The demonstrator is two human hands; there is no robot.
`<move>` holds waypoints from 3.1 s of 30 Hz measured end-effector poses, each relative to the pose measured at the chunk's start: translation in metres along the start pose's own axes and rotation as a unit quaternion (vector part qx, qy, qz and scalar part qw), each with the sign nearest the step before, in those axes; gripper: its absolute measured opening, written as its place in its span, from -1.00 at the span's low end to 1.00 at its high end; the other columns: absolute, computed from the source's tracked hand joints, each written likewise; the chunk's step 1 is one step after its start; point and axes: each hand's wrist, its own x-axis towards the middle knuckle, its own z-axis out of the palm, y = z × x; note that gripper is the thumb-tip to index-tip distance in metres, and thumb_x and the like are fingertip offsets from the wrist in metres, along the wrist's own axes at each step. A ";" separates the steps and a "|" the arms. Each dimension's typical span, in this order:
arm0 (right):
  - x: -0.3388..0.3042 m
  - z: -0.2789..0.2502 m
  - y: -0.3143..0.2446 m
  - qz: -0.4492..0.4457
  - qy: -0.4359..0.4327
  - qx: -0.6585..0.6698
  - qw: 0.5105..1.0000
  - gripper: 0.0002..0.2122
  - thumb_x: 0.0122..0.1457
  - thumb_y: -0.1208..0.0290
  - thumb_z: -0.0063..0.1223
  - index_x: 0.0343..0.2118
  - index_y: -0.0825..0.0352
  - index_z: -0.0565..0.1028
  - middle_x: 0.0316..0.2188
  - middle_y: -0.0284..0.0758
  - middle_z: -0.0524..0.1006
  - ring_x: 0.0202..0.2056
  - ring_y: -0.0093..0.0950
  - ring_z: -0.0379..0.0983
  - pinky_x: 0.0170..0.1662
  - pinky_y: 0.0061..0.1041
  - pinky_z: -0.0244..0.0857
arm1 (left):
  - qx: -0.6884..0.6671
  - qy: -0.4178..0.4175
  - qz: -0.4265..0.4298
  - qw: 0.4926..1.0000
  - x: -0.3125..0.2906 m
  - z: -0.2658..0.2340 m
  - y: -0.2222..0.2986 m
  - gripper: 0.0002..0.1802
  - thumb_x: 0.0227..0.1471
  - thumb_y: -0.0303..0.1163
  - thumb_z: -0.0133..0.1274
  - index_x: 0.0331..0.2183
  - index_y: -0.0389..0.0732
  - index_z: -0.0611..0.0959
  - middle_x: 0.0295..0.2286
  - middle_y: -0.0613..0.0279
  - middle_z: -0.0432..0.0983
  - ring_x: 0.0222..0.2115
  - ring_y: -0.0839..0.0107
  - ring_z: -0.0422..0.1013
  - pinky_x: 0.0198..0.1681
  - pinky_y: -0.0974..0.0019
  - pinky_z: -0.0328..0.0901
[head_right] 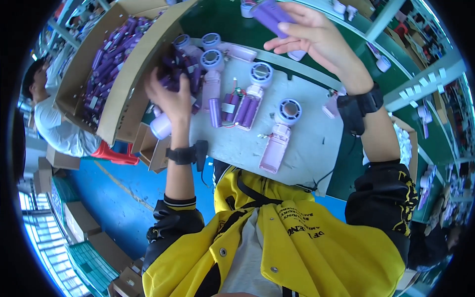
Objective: The person picks up a battery pack from a box, places it into a pink fan housing, and connects the battery wires to a circuit board. They then position the circuit board into the housing and set the partially assembled fan aside on the table.
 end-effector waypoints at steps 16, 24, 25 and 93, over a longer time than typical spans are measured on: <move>-0.082 -0.100 0.044 -0.038 0.116 -0.208 0.971 -0.77 0.25 0.24 0.05 -0.18 0.30 0.47 -0.38 -0.32 0.53 -0.37 -0.50 0.54 -0.29 -0.55 0.42 | 0.063 -0.250 0.078 0.963 -0.076 -0.048 0.043 -0.44 -0.12 -0.33 0.26 -0.01 -0.10 0.53 0.11 -0.04 0.26 0.15 -0.13 0.12 0.21 -0.09 0.00; 0.066 -0.120 0.082 0.191 0.153 -0.601 0.761 -0.46 0.10 -0.16 0.09 -0.43 0.38 0.60 -0.55 -0.26 0.57 -0.44 -0.41 0.56 -0.30 -0.44 0.43 | 0.059 -0.224 0.087 0.969 -0.076 -0.048 0.029 -0.46 -0.07 -0.34 0.21 0.01 -0.14 0.52 0.05 0.01 0.35 0.11 -0.07 0.17 0.19 -0.09 0.02; 0.076 -0.121 0.096 0.172 0.183 -0.631 0.734 -0.44 0.10 -0.18 0.07 -0.37 0.39 0.60 -0.46 -0.21 0.58 -0.33 -0.37 0.55 -0.23 -0.38 0.43 | 0.055 -0.225 0.087 0.969 -0.077 -0.048 0.030 -0.47 -0.07 -0.35 0.20 0.00 -0.15 0.52 0.04 0.01 0.37 0.10 -0.06 0.18 0.18 -0.08 0.03; 0.051 -0.033 0.087 0.055 -0.285 -0.582 0.759 -0.54 -0.03 0.28 0.21 -0.04 0.38 0.52 -0.17 -0.10 0.55 -0.26 -0.29 0.42 -0.07 -0.43 0.32 | 0.005 -0.210 0.024 0.977 -0.079 -0.055 0.044 -0.57 -0.08 -0.50 0.11 -0.08 -0.30 0.57 -0.15 0.01 0.54 -0.05 0.01 0.37 0.07 0.04 0.20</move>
